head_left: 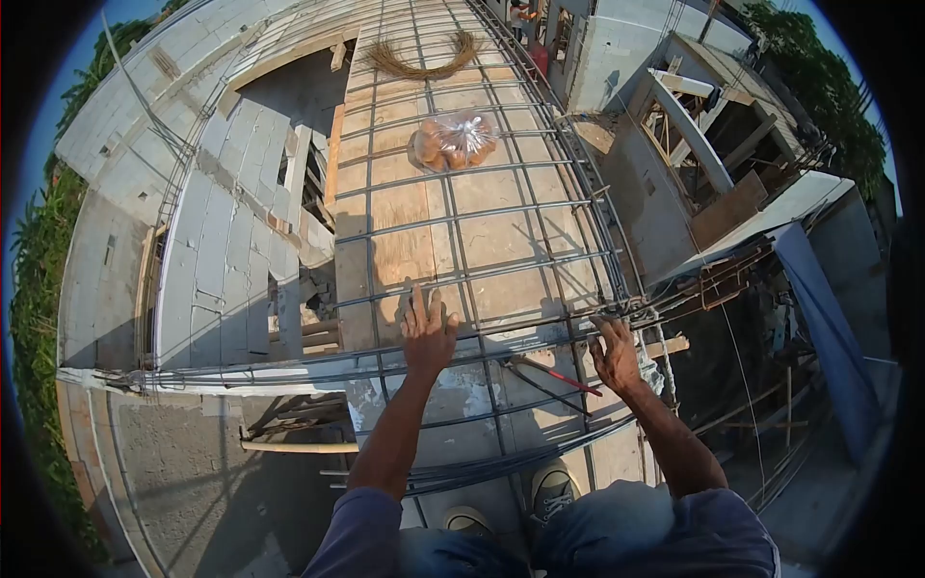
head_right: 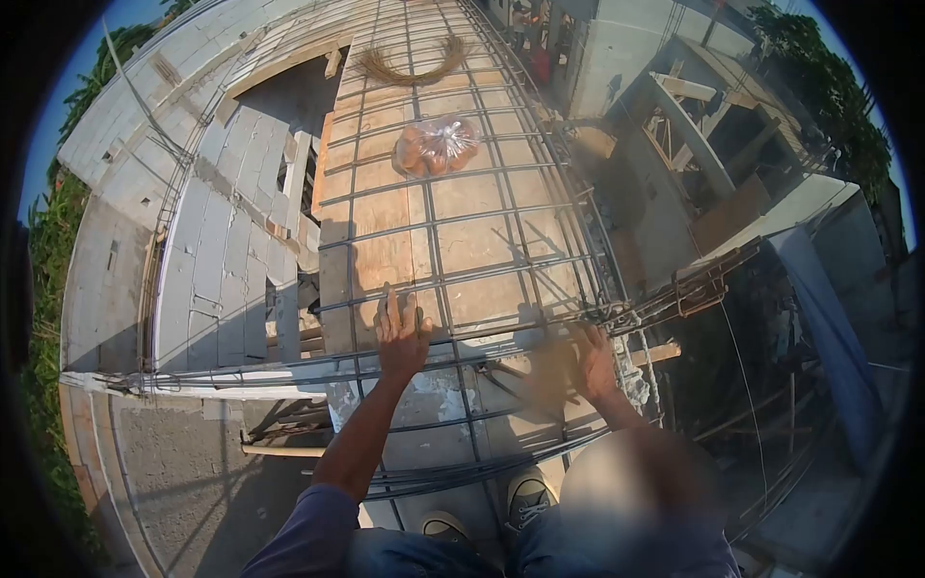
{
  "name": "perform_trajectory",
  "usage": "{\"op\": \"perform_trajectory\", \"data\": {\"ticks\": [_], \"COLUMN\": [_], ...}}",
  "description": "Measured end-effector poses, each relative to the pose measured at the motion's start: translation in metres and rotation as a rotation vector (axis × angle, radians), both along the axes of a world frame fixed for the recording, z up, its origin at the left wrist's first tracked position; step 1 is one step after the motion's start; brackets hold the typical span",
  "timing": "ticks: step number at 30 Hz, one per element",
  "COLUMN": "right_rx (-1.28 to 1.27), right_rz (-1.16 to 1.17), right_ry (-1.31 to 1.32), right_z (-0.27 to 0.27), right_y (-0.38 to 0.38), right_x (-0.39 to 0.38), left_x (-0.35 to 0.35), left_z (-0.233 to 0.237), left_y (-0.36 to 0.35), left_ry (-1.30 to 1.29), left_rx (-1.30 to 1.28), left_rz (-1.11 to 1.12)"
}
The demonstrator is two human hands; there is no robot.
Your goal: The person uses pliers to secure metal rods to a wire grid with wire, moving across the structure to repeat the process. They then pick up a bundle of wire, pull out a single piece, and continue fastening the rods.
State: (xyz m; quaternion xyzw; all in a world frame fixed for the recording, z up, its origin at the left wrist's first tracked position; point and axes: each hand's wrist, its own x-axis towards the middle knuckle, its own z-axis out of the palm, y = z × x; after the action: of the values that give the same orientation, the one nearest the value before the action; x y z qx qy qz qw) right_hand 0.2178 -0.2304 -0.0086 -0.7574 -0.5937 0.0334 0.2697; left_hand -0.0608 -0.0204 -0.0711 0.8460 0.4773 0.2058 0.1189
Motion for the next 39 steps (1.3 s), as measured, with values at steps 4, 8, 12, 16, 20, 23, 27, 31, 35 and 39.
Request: {"op": "perform_trajectory", "data": {"ticks": [4, 8, 12, 16, 20, 23, 27, 31, 35, 39], "right_rx": [0.088, 0.032, 0.042, -0.186, -0.189, -0.225, -0.314, -0.273, -0.191, -0.687], "right_rz": [-0.056, -0.066, -0.126, -0.160, -0.128, -0.127, -0.134, -0.145, -0.038, -0.221], "right_ry": [0.060, 0.110, 0.018, -0.148, -0.139, -0.076, 0.061, 0.220, 0.661, 1.229], "right_z": [-0.031, -0.033, -0.021, -0.048, -0.057, -0.051, 0.000, 0.026, 0.090, 0.212], "right_y": [0.042, 0.094, 0.143, 0.156, 0.154, 0.153, 0.156, 0.130, 0.014, -0.127], "right_x": [0.002, -0.013, -0.006, -0.004, 0.002, 0.004, -0.009, -0.022, -0.054, -0.077], "left_x": [0.000, 0.006, 0.011, 0.011, 0.013, 0.013, 0.010, 0.012, -0.004, -0.042], "left_z": [-0.008, -0.021, 0.005, -0.001, 0.005, 0.007, -0.004, 0.001, 0.013, 0.091], "left_y": [0.009, 0.010, 0.012, 0.015, 0.014, 0.014, 0.013, 0.015, 0.010, -0.032], "left_ry": [0.054, 0.193, 0.074, 0.150, 0.133, 0.109, 0.133, 0.065, 0.152, -0.084], "left_rx": [-0.187, -0.173, -0.124, -0.110, -0.131, -0.115, -0.081, -0.039, -0.079, -0.462], "left_rz": [0.091, 0.185, 0.146, 0.143, 0.152, 0.141, 0.127, 0.088, 0.087, 0.154]}}
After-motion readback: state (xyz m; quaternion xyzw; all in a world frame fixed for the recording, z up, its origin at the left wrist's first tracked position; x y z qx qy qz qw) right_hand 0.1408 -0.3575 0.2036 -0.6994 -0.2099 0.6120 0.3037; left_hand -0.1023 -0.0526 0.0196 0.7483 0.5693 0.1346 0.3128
